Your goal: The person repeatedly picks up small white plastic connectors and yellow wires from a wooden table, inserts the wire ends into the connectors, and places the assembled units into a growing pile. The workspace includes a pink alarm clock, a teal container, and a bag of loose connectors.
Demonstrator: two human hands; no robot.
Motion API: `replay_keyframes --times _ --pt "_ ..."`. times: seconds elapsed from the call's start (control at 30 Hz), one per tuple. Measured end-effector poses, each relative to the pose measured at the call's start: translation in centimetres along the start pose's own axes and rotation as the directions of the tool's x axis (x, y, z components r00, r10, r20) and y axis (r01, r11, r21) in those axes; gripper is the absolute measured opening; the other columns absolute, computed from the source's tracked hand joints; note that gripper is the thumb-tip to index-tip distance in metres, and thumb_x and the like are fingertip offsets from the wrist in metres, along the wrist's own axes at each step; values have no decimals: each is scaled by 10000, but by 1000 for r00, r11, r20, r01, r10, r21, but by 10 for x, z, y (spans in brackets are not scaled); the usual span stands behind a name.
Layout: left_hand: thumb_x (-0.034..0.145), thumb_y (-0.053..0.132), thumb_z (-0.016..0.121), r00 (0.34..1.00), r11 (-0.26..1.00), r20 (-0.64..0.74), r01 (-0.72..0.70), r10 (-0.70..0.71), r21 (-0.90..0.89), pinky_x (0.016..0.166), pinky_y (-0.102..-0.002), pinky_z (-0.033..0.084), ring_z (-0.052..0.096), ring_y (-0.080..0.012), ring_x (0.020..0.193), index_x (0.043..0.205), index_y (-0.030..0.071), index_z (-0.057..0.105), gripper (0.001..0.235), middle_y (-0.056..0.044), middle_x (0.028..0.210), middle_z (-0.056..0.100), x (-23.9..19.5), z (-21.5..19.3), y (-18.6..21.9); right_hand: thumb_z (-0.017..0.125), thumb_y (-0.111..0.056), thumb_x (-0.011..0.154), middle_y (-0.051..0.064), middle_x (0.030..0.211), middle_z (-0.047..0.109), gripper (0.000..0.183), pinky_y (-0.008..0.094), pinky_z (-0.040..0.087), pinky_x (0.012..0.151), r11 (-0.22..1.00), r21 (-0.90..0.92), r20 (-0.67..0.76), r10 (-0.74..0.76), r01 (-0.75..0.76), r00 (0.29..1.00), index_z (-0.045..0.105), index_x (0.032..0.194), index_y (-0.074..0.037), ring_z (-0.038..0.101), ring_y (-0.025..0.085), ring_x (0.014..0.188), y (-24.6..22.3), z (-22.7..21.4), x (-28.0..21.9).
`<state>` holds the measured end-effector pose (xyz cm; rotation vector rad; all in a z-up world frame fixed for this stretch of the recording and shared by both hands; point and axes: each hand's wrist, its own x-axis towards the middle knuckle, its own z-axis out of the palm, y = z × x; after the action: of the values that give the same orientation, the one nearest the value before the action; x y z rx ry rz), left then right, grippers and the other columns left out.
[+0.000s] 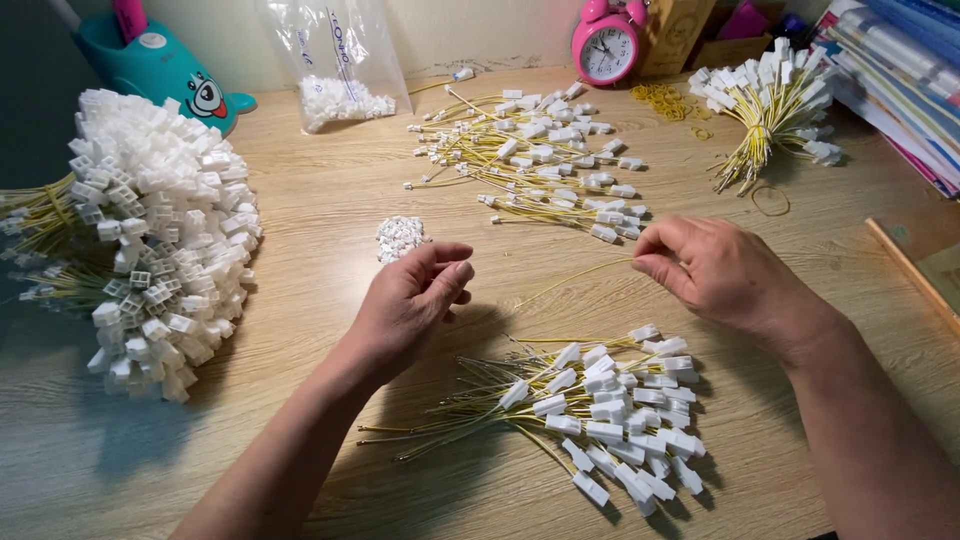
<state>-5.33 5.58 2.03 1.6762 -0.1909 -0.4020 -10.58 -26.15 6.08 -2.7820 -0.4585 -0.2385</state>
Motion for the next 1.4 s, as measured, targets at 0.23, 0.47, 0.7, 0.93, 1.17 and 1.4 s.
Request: replay_keyframes --times 0.23,0.47,0.7,0.93,1.17,1.4 --pt "951 353 482 989 806 120 140 -86 -575 569 -278 485 672 -210 729 1174 25 604 415 -176 1013 683 -5 4 -7 647 -124 900 37 850 603 76 292 456 711 970 48 -171 -227 238 959 594 947 -96 581 176 745 -52 -4 18" --pt "962 345 569 994 664 24 90 -108 -743 616 -307 621 732 -238 725 1111 -48 627 424 -194 880 729 0 -8 -19 694 -209 891 4 816 602 51 345 538 748 981 0 -302 -185 194 935 644 889 -201 651 230 792 -51 32 37" --pt "874 257 717 986 770 -58 84 -155 -633 629 -327 631 732 -250 691 1081 -41 640 371 -193 844 720 12 -7 -34 686 -128 885 22 822 641 57 352 539 729 973 41 -321 -203 228 925 654 853 -162 662 252 784 -56 34 32" --pt "872 279 711 979 760 -60 113 -196 -640 626 -329 632 725 -238 685 1142 -23 596 421 -181 838 708 10 -5 -34 691 -104 882 21 831 649 72 357 541 715 968 24 -366 -223 248 904 658 852 -161 663 247 770 -70 25 27" --pt "901 414 632 979 767 -70 106 -192 -632 638 -367 641 711 -257 682 1181 -21 586 520 -158 861 619 3 -2 -23 698 -86 870 20 854 659 77 344 543 725 966 60 -370 -213 253 904 672 865 -158 670 234 781 -70 26 26" --pt "906 318 670 984 783 -91 66 -155 -619 679 -362 635 722 -245 715 1068 -31 652 385 -155 853 651 11 -4 -32 696 -82 867 28 846 656 75 363 543 719 965 19 -353 -238 261 905 665 863 -150 667 252 777 -72 29 27"
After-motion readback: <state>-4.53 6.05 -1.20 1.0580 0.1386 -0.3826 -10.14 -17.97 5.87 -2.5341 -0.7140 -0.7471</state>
